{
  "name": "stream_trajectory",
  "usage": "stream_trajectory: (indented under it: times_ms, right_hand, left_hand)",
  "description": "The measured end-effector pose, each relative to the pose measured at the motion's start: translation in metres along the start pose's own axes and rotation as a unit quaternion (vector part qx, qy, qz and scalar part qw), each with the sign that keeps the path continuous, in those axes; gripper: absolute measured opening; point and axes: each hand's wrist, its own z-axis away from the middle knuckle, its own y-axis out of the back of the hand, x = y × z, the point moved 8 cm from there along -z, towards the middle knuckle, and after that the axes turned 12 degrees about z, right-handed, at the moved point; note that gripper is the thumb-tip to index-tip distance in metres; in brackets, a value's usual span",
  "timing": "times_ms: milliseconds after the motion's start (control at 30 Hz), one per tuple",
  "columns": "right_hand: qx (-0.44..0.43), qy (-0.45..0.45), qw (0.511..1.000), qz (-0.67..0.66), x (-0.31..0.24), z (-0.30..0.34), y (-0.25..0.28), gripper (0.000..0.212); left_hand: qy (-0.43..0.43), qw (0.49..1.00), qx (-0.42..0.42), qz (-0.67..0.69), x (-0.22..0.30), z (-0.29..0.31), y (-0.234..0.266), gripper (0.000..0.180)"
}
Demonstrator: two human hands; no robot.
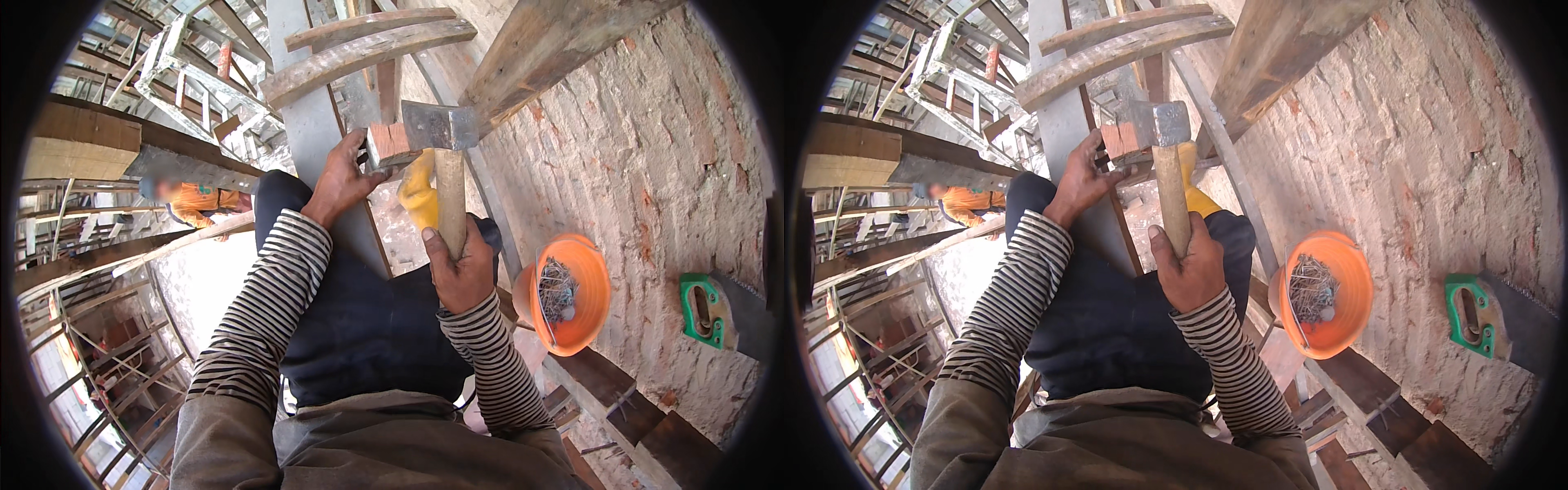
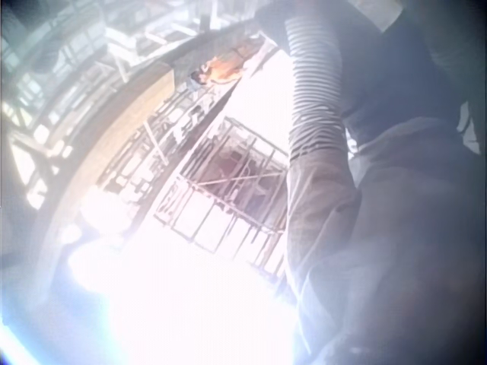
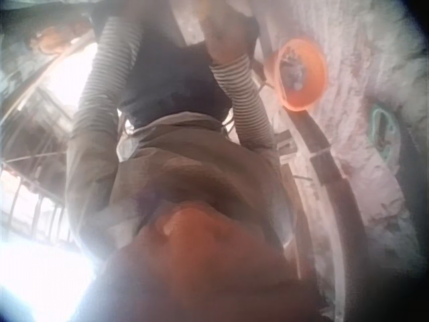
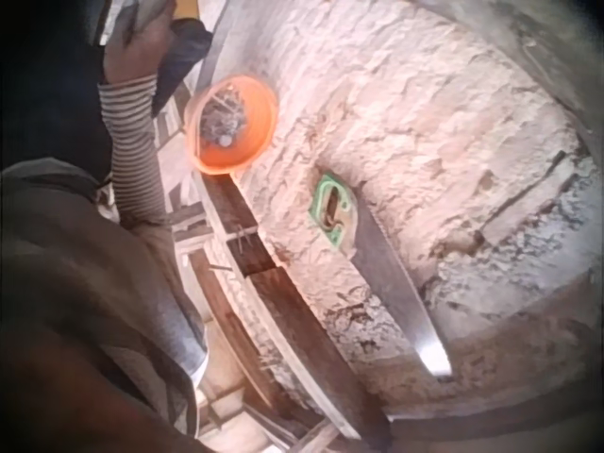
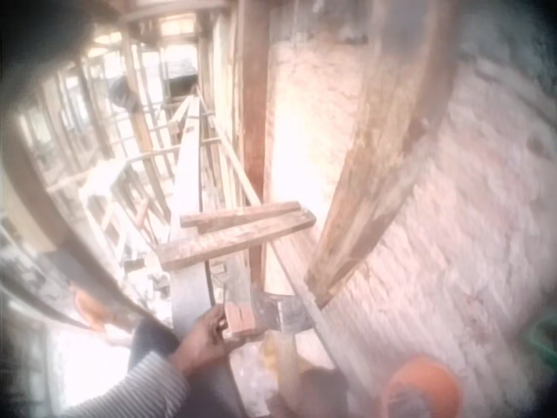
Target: The person hits a wooden block with the blunt side of a hand-axe to secure it against a larger beam on a construction site.
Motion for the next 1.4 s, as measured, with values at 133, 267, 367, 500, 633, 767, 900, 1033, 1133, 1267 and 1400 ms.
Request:
stream_trajectory:
  times_ms: [133,267,367,500,633,767,900,1033,1133,1267,1400]
  right_hand:
    - [0.05,0.064,0.996,0.034,-0.024,0.004,0.011,0.024]
    - [0.085,0.092,0.992,-0.013,-0.032,0.007,0.021,0.023]
    - [0.078,0.079,0.992,0.056,-0.021,-0.005,0.002,0.025]
    - [0.034,0.026,0.998,0.044,0.019,-0.007,-0.016,0.031]
    - [-0.003,-0.037,0.999,-0.009,0.029,-0.003,-0.02,0.029]
    - [0.092,0.038,0.986,-0.136,-0.007,-0.002,0.007,0.025]
    - [0.092,0.073,0.989,-0.086,-0.01,-0.008,0.004,0.025]
    - [0.047,0.058,0.997,0.003,0.005,-0.015,-0.012,0.027]
    - [-0.007,-0.017,0.995,-0.101,0.016,-0.016,-0.018,0.024]
    - [-0.115,-0.202,0.925,-0.3,0.015,-0.013,-0.021,0.019]
    - [-0.032,-0.082,0.978,-0.19,0.0,-0.009,0.0,0.023]
  left_hand:
    - [0.007,1.0,0.012,-0.007,-0.003,0.001,0.002,0.071]
    - [0.015,1.0,0.001,-0.013,0.003,-0.002,-0.002,0.072]
    - [0.003,1.0,0.002,-0.03,0.01,-0.002,-0.001,0.071]
    - [0.013,1.0,0.0,0.006,0.002,0.0,-0.001,0.069]
    - [-0.003,1.0,0.008,0.006,-0.007,0.002,0.002,0.068]
    - [0.011,1.0,0.0,0.003,0.008,0.001,-0.005,0.064]
    - [0.004,1.0,0.001,0.014,0.006,0.002,-0.004,0.063]
    - [0.009,1.0,0.002,0.016,0.0,0.001,-0.004,0.065]
    - [0.022,0.999,-0.003,0.029,0.0,0.003,-0.003,0.067]
    - [0.006,1.0,-0.016,0.008,0.007,0.0,-0.003,0.068]
    - [-0.007,1.0,0.007,0.016,0.001,0.0,-0.004,0.065]
